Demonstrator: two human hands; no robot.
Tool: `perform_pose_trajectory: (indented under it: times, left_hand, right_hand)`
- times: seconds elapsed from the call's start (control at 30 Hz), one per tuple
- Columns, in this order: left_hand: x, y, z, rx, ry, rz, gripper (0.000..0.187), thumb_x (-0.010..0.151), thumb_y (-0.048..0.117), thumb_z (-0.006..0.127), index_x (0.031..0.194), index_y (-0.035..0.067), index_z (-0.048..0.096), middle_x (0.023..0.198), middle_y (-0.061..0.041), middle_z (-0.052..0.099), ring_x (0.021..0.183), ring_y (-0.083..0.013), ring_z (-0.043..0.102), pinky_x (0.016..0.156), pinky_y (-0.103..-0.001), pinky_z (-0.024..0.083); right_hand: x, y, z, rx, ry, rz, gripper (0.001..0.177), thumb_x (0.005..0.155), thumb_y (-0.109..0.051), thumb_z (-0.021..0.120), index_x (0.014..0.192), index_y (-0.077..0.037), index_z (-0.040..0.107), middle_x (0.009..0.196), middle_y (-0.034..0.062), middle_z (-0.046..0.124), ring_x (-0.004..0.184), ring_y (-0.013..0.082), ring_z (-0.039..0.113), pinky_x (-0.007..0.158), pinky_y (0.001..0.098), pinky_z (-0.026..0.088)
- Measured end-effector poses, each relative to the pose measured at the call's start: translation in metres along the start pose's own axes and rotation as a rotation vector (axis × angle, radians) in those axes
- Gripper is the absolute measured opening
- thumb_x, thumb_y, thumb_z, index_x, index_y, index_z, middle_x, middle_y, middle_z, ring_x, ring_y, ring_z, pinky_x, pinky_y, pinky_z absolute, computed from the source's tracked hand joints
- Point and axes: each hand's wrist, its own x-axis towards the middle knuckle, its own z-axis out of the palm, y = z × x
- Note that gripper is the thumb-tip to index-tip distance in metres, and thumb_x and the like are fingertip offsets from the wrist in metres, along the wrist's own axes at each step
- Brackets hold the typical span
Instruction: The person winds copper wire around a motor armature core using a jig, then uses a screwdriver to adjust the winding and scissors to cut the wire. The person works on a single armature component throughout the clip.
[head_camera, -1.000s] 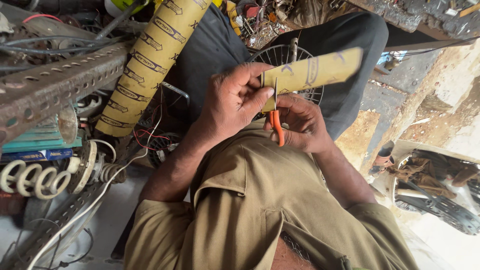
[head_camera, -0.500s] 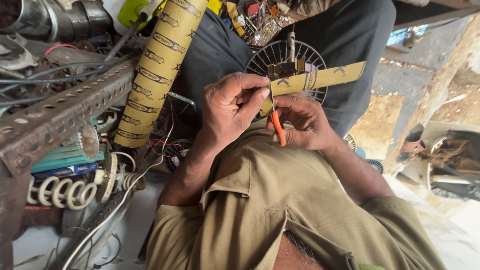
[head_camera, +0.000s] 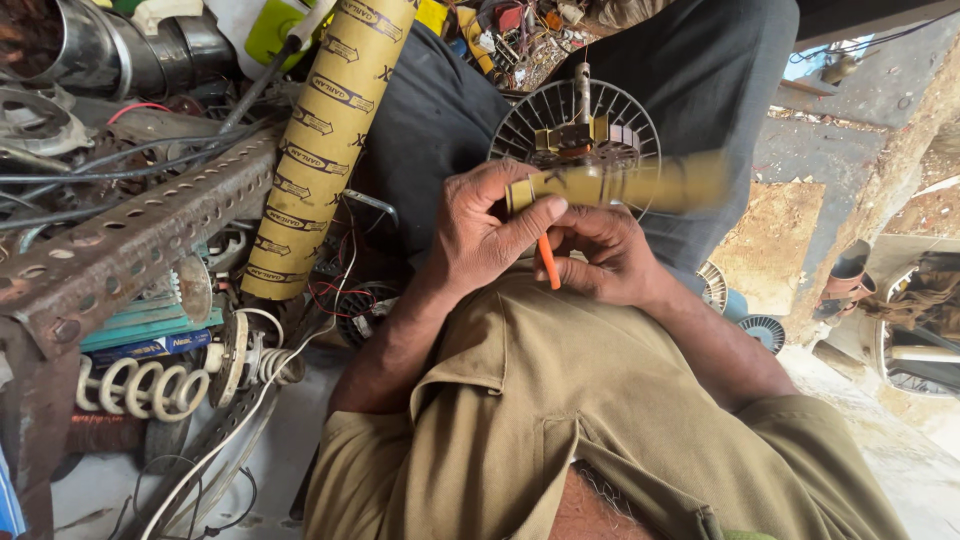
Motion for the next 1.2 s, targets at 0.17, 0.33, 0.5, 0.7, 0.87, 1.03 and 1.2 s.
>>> perform_pose_trajectory:
  times: [0.17, 0.33, 0.5, 0.7, 0.87, 1.03, 1.2]
  left_hand:
    - [-0.009, -0.018, 0.008, -0.036, 0.052, -0.146, 0.014, 0.103, 0.017, 0.074, 0.103, 0.004, 0.071, 0.077, 0.001, 0.068, 0.07, -0.005, 0.062, 0.061, -0.025, 0.052]
    - [-0.006, -0.032, -0.009, -0.028, 0.164, -0.244, 0.019, 0.103, 0.021, 0.072, 0.103, 0.002, 0.073, 0.071, 0.002, 0.064, 0.063, -0.002, 0.053, 0.055, -0.023, 0.043]
    - [-0.008, -0.042, -0.014, -0.004, 0.059, -0.243, 0.019, 0.103, 0.02, 0.074, 0.1, 0.001, 0.072, 0.073, 0.002, 0.067, 0.065, -0.0017, 0.058, 0.057, -0.023, 0.046]
    - [-0.005, -0.043, 0.002, -0.087, 0.062, -0.229, 0.014, 0.102, 0.013, 0.074, 0.101, -0.001, 0.073, 0.077, -0.001, 0.07, 0.068, -0.0039, 0.062, 0.06, -0.023, 0.053]
    - [-0.002, -0.042, 0.003, -0.2, 0.157, -0.196, 0.013, 0.101, 0.005, 0.075, 0.092, -0.001, 0.067, 0.078, -0.003, 0.069, 0.069, -0.0065, 0.069, 0.059, -0.023, 0.061]
    - [-0.001, -0.046, 0.0, -0.174, 0.149, -0.155, 0.011, 0.102, 0.005, 0.074, 0.097, -0.002, 0.067, 0.077, -0.005, 0.071, 0.069, -0.0076, 0.071, 0.058, -0.024, 0.062]
    - [0.001, -0.047, -0.003, -0.106, 0.126, -0.058, 0.008, 0.104, 0.005, 0.072, 0.101, -0.001, 0.067, 0.079, -0.007, 0.073, 0.072, -0.0094, 0.075, 0.06, -0.023, 0.063]
  right_hand:
    - [-0.002, -0.002, -0.003, -0.025, 0.052, 0.089, 0.053, 0.096, -0.012, 0.077, 0.143, 0.004, 0.056, 0.112, 0.0112, 0.073, 0.096, 0.0156, 0.075, 0.088, 0.0303, 0.065]
    - [-0.015, -0.022, -0.027, -0.388, -0.056, 0.134, 0.057, 0.073, -0.01, 0.08, 0.127, 0.004, 0.067, 0.114, 0.0129, 0.072, 0.087, 0.0165, 0.074, 0.076, 0.0274, 0.064]
    - [-0.03, -0.028, -0.042, -0.334, -0.033, 0.18, 0.06, 0.076, -0.01, 0.082, 0.132, 0.005, 0.066, 0.11, 0.0118, 0.069, 0.091, 0.0196, 0.072, 0.082, 0.03, 0.06]
    - [-0.03, -0.012, -0.03, -0.022, 0.069, 0.212, 0.063, 0.08, -0.003, 0.083, 0.139, 0.005, 0.06, 0.128, 0.011, 0.065, 0.106, 0.0203, 0.072, 0.095, 0.0322, 0.062]
    - [-0.019, -0.007, -0.017, 0.192, 0.099, 0.234, 0.067, 0.083, 0.004, 0.085, 0.144, 0.005, 0.057, 0.13, 0.0111, 0.062, 0.111, 0.0198, 0.07, 0.102, 0.0327, 0.058]
    - [-0.017, -0.008, -0.014, 0.18, 0.075, 0.216, 0.067, 0.083, 0.003, 0.085, 0.144, 0.006, 0.057, 0.128, 0.0109, 0.064, 0.109, 0.0191, 0.071, 0.102, 0.0328, 0.058]
    - [-0.015, -0.003, -0.016, 0.257, 0.066, 0.182, 0.065, 0.084, 0.003, 0.083, 0.143, 0.007, 0.058, 0.127, 0.0127, 0.066, 0.109, 0.0196, 0.072, 0.102, 0.0347, 0.059]
